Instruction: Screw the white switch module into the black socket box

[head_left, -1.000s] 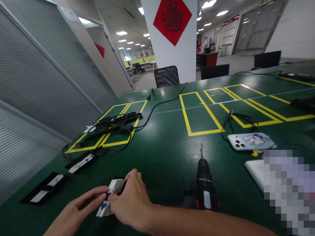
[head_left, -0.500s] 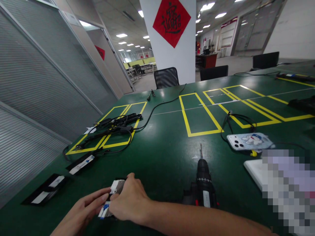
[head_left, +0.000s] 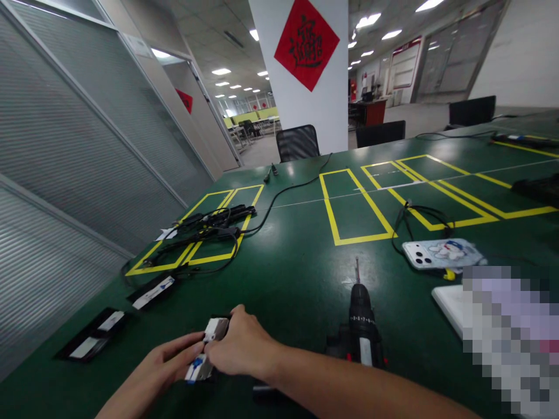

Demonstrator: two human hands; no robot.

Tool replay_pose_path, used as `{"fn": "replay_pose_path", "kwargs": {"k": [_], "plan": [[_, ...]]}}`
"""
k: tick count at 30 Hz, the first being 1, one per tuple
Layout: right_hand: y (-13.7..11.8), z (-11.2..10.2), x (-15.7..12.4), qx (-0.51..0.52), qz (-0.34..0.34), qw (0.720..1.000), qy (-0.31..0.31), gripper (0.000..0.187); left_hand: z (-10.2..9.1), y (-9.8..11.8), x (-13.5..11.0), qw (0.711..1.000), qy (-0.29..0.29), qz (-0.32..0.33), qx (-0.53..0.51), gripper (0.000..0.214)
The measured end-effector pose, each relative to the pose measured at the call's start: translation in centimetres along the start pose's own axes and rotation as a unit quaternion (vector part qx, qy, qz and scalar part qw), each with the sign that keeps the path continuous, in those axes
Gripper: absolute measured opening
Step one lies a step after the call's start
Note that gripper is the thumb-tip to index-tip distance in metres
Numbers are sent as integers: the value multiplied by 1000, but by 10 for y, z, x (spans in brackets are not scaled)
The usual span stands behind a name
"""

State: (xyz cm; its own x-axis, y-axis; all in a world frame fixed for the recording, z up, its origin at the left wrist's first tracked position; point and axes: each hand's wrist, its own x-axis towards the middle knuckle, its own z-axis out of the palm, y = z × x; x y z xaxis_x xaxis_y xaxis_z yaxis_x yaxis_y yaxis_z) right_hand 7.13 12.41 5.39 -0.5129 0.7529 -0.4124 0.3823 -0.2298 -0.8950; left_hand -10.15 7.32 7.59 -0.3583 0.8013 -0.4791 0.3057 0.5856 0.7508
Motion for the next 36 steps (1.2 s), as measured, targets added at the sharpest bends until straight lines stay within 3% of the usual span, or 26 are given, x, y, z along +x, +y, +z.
{"fn": "replay_pose_path", "kwargs": {"k": [4, 8, 12, 15, 17, 21, 24, 28, 32, 36], "plan": [[-4, -14, -4, -69, -39, 997, 11, 58, 3, 18, 0, 993, -52, 66, 84, 44], [-4, -45, -17, -190, -133, 967, 107, 48, 22, 55, 5, 953, -148, 211, 157, 39], [13, -92, -24, -222, -176, 942, 182, 39, 56, 94, 19, 907, -195, 309, 209, 36], [30, -131, -26, -198, -196, 909, 311, 32, 88, 115, 33, 875, -211, 366, 236, 33], [42, -154, -28, -177, -208, 881, 387, 27, 112, 124, 42, 851, -229, 397, 255, 33], [62, -186, -30, -136, -220, 857, 445, 25, 151, 129, 55, 813, -262, 441, 277, 37], [72, -195, -31, -142, -222, 844, 468, 26, 165, 125, 59, 797, -262, 467, 277, 42], [79, -191, -32, -183, -246, 832, 462, 24, 168, 114, 62, 789, -236, 501, 265, 40], [80, -181, -36, -233, -278, 828, 427, 19, 167, 101, 68, 795, -212, 514, 243, 36], [82, -178, -38, -248, -281, 816, 441, 20, 168, 91, 71, 804, -202, 518, 211, 33]]}}
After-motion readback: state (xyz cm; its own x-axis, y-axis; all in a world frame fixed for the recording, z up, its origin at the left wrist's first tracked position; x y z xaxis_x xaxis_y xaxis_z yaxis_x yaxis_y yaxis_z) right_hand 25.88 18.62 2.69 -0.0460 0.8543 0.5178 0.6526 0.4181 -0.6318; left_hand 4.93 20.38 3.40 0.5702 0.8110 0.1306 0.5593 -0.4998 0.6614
